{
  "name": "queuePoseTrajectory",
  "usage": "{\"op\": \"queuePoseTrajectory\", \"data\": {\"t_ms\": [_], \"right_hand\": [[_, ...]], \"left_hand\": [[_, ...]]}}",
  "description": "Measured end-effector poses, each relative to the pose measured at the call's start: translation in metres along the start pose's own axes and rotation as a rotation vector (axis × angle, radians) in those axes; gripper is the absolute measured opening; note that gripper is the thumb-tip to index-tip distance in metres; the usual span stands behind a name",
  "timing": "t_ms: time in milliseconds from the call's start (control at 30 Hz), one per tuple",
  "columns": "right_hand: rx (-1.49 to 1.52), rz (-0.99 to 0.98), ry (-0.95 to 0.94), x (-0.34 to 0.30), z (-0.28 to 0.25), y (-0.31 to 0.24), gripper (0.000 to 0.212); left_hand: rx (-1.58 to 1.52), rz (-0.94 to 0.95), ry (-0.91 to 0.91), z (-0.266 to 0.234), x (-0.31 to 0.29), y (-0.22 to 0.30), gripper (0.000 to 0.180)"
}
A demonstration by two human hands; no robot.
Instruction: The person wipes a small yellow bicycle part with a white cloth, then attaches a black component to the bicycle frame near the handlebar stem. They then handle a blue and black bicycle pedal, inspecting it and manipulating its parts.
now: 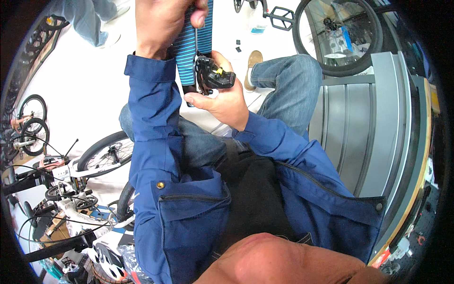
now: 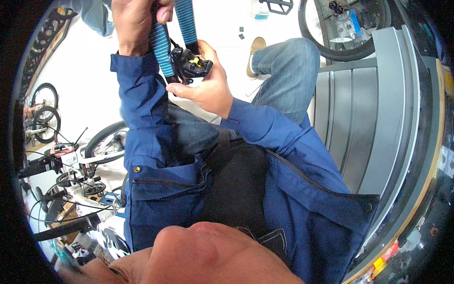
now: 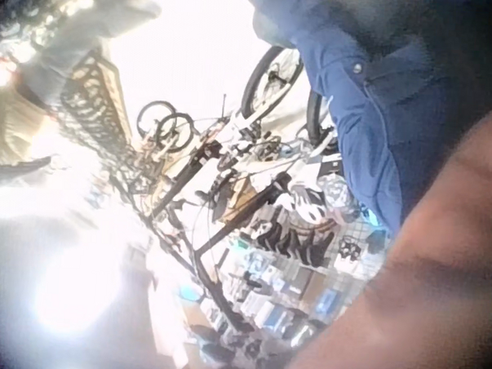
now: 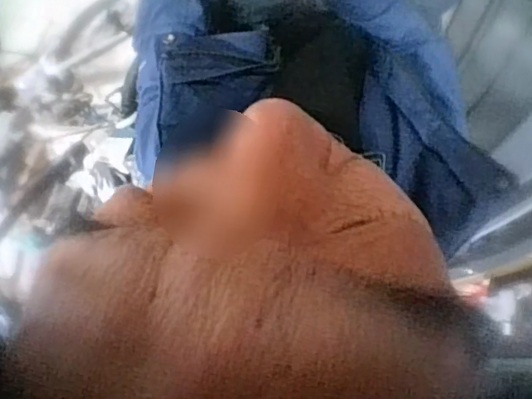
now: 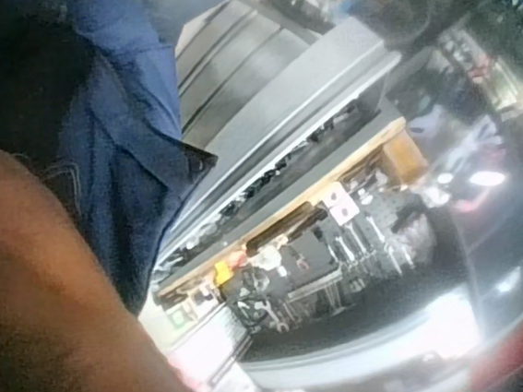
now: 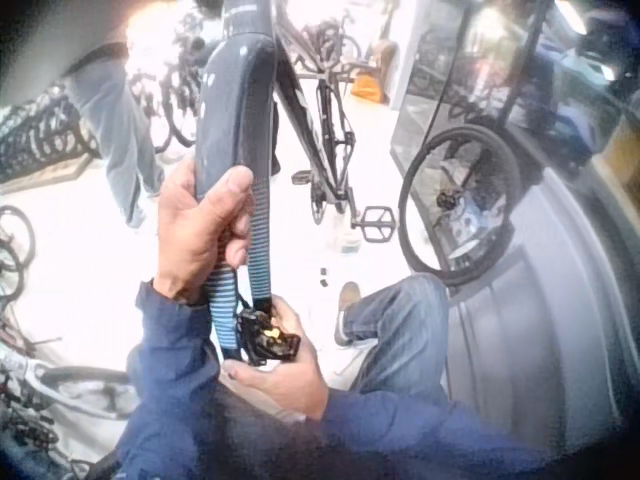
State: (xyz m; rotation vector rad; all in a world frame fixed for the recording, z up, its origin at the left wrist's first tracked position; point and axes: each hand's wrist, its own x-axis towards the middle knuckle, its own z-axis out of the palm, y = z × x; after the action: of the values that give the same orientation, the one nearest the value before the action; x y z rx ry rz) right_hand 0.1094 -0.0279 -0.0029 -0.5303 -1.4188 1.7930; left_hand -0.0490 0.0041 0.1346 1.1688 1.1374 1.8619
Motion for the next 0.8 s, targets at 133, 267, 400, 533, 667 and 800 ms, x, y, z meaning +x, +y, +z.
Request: {"op": "queuePoseTrajectory", "data": {"t_ms": [133, 267, 400, 533, 667, 800], "right_hand": [[-0.050, -0.029, 0.010, -0.005, 0.003, -0.005, 0.105], [-0.067, -0.044, 0.017, -0.008, 0.007, -0.003, 0.105], [-0.087, -0.102, 0.034, -0.010, 0.009, -0.002, 0.108], [-0.037, -0.107, 0.031, -0.015, 0.011, -0.004, 0.112], [-0.062, -0.076, 0.032, -0.018, 0.012, -0.001, 0.116], [-0.154, -0.152, 0.066, -0.019, 0.010, 0.001, 0.116]], "left_hand": [[-0.032, 0.069, -0.027, -0.006, 0.002, -0.002, 0.020], [-0.023, 0.126, -0.050, -0.015, 0.002, -0.004, 0.020], [-0.044, 0.118, -0.086, -0.020, 0.002, -0.005, 0.022], [-0.071, 0.125, -0.119, -0.022, 0.001, -0.003, 0.027], [-0.054, 0.158, -0.213, -0.021, -0.003, 0.001, 0.025], [-0.069, 0.096, -0.162, -0.013, -0.005, 0.001, 0.022]]}}
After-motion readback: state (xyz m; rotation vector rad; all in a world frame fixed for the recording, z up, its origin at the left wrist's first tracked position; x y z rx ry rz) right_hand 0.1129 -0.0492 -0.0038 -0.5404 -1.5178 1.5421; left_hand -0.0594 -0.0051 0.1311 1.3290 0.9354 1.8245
